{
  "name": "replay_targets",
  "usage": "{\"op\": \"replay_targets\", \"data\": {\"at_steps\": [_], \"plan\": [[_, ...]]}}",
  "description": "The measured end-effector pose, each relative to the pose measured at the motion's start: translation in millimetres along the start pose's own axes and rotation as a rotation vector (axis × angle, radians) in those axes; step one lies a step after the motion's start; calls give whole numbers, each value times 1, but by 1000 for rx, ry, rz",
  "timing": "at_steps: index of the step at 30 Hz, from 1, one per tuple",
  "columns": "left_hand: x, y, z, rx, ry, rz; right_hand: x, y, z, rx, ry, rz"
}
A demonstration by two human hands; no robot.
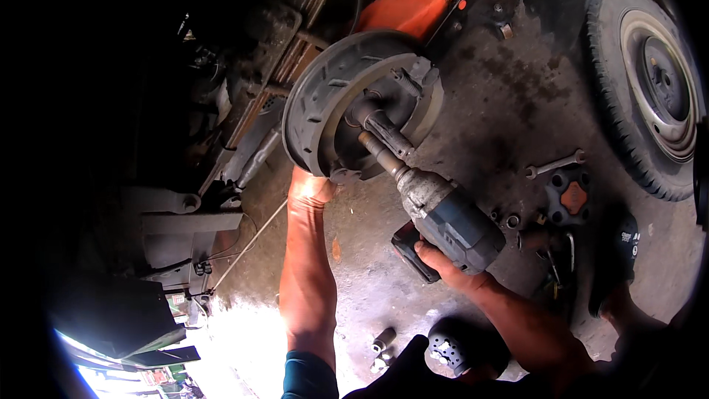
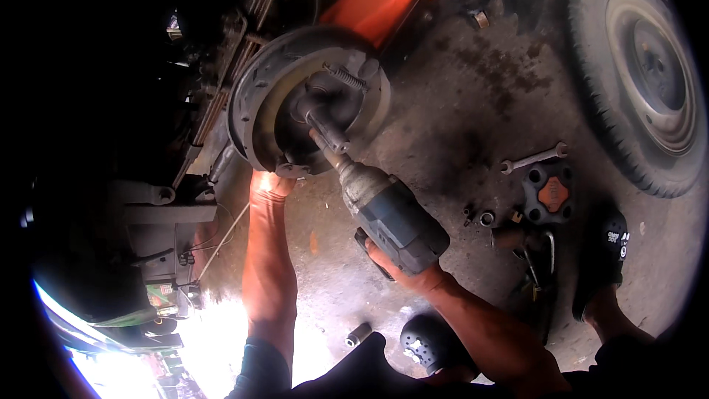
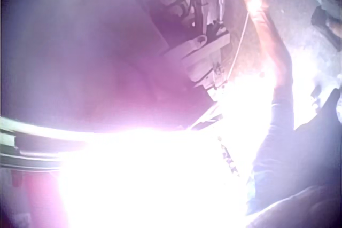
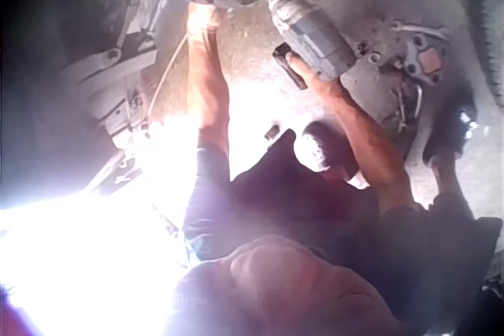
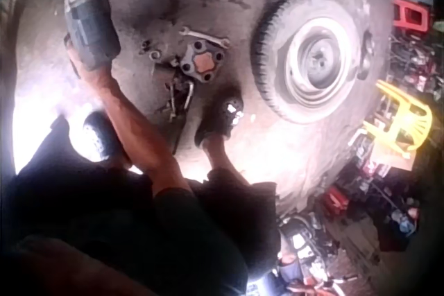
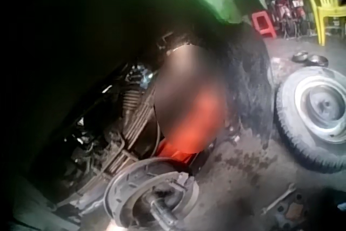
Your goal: The person selects wrenches from a tool box, then unbolts and disassembles the brake assembly of a vehicle using an impact wrench, socket bits, and hand wrenches.
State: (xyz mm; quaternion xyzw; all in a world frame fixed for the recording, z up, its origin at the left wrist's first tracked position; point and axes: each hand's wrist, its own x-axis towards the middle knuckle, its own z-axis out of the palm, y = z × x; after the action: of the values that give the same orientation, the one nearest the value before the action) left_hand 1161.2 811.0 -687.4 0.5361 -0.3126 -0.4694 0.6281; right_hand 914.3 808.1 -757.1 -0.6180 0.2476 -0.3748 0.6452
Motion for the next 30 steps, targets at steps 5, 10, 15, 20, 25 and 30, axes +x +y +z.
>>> {"op": "replay_targets", "data": {"at_steps": [5,10,15,20,25,30], "plan": [[6,-4,-22,-107,-44,-33,-1,3,-4,-92,-32,-52],[12,-1,-21,-162,-56,-55,-3,11,-15,1,-53,-6],[18,0,-7,-407,-85,-35,-3,9,-20,107,-72,154],[16,1,3,-477,-49,-36,-4,14,-23,26,-87,65],[22,-6,-20,-369,27,-141,-4,15,-19,0,-91,23],[28,9,11,-334,-111,-196,-11,4,-36,-109,-118,32]]}}
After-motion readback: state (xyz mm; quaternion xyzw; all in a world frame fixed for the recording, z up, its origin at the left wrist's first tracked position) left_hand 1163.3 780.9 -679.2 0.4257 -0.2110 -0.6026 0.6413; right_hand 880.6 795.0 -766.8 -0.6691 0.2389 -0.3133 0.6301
